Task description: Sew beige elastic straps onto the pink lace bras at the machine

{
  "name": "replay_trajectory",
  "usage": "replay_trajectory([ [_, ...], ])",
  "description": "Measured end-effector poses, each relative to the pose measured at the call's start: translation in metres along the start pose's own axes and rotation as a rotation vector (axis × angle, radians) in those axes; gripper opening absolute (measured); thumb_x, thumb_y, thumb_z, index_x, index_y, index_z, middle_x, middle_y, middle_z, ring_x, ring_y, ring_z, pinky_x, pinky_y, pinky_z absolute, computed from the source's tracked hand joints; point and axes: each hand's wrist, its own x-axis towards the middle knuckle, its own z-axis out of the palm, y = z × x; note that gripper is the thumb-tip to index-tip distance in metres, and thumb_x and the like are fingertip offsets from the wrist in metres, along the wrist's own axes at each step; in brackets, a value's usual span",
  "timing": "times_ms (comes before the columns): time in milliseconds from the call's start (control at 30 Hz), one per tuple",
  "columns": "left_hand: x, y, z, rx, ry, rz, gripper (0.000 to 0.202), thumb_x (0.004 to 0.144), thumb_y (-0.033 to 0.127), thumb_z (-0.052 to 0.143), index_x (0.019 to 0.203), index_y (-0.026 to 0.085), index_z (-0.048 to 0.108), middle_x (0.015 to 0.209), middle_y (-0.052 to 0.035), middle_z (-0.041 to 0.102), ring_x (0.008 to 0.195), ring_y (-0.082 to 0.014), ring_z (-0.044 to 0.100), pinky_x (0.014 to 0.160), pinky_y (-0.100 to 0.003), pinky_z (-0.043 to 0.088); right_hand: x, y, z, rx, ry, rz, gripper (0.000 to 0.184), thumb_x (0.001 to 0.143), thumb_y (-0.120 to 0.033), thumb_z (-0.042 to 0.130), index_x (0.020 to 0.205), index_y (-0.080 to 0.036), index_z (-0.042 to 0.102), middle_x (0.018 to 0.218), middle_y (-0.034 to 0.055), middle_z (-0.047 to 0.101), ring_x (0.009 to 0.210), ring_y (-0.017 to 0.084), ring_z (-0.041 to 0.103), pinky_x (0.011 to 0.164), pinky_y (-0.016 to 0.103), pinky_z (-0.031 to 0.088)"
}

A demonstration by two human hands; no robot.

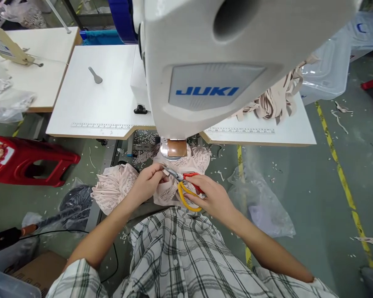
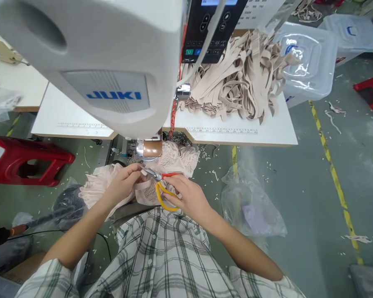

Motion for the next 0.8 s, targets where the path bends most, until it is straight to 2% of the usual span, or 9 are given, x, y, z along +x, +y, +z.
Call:
replay_trajectory([
  [67,0.000,0.000,-0.004,-0.025,-0.011,-0.006,0.020,0.093,0.025,0.048,0.078,0.018,0.059,0.068,0.0042,0.054,0.062,-0.0096,0.048,0.060,-0.021,0.037,-0.006,0.002,-0.001,0.058,0.028,0.058,0.033,0.092,-0.027,0.062,0.125,-0.028,0.057,0.115,0.0057,0.068,0.102,0.020,0.067,0.081,0.032,0.057],
  [167,-0.001,0.003,-0.010,-0.046,-0.023,-0.007,0.030,0.096,0.040,0.051,0.077,0.018,0.055,0.067,0.0050,0.051,0.057,-0.0081,0.040,0.055,-0.021,0.031,-0.016,0.003,-0.001,0.142,0.113,0.123,0.039,0.084,-0.022,0.065,0.122,-0.028,0.058,0.113,0.0062,0.066,0.091,0.019,0.066,0.070,0.030,0.056],
  [267,-0.001,0.007,-0.013,-0.017,-0.018,0.001,0.032,0.097,0.044,0.052,0.078,0.018,0.057,0.070,0.0028,0.058,0.060,-0.0091,0.046,0.059,-0.021,0.035,-0.018,0.001,0.002,0.182,0.128,0.117,0.049,0.073,-0.019,0.067,0.121,-0.027,0.055,0.115,0.0080,0.063,0.087,0.020,0.063,0.065,0.030,0.054],
  [433,0.000,0.011,-0.011,0.126,-0.018,0.011,0.030,0.097,0.043,0.053,0.081,0.018,0.062,0.076,0.0003,0.066,0.066,-0.0118,0.055,0.064,-0.023,0.043,-0.005,-0.008,0.010,0.190,0.071,0.127,0.050,0.073,-0.021,0.067,0.121,-0.027,0.055,0.116,0.0076,0.063,0.084,0.019,0.061,0.066,0.031,0.053],
  [533,0.001,0.014,-0.010,0.169,-0.022,0.000,0.029,0.096,0.041,0.053,0.083,0.018,0.064,0.075,0.0000,0.067,0.066,-0.0124,0.057,0.063,-0.023,0.044,0.004,-0.010,0.016,0.207,0.067,0.153,0.050,0.072,-0.023,0.071,0.120,-0.026,0.056,0.120,0.0079,0.064,0.088,0.021,0.064,0.071,0.033,0.054],
  [700,0.001,0.016,-0.013,0.214,0.010,0.013,0.029,0.097,0.037,0.050,0.080,0.018,0.064,0.075,-0.0002,0.069,0.064,-0.0121,0.058,0.061,-0.023,0.044,0.009,-0.005,0.022,0.265,0.046,0.192,0.043,0.082,-0.030,0.071,0.124,-0.031,0.059,0.124,0.0045,0.066,0.109,0.022,0.064,0.087,0.037,0.055],
  [800,0.001,0.015,-0.014,0.210,0.030,0.016,0.030,0.097,0.037,0.050,0.079,0.018,0.063,0.075,-0.0005,0.069,0.063,-0.0122,0.058,0.061,-0.023,0.044,0.006,-0.002,0.022,0.277,0.038,0.190,0.042,0.084,-0.030,0.071,0.125,-0.032,0.061,0.122,0.0030,0.068,0.111,0.021,0.065,0.094,0.038,0.053],
])
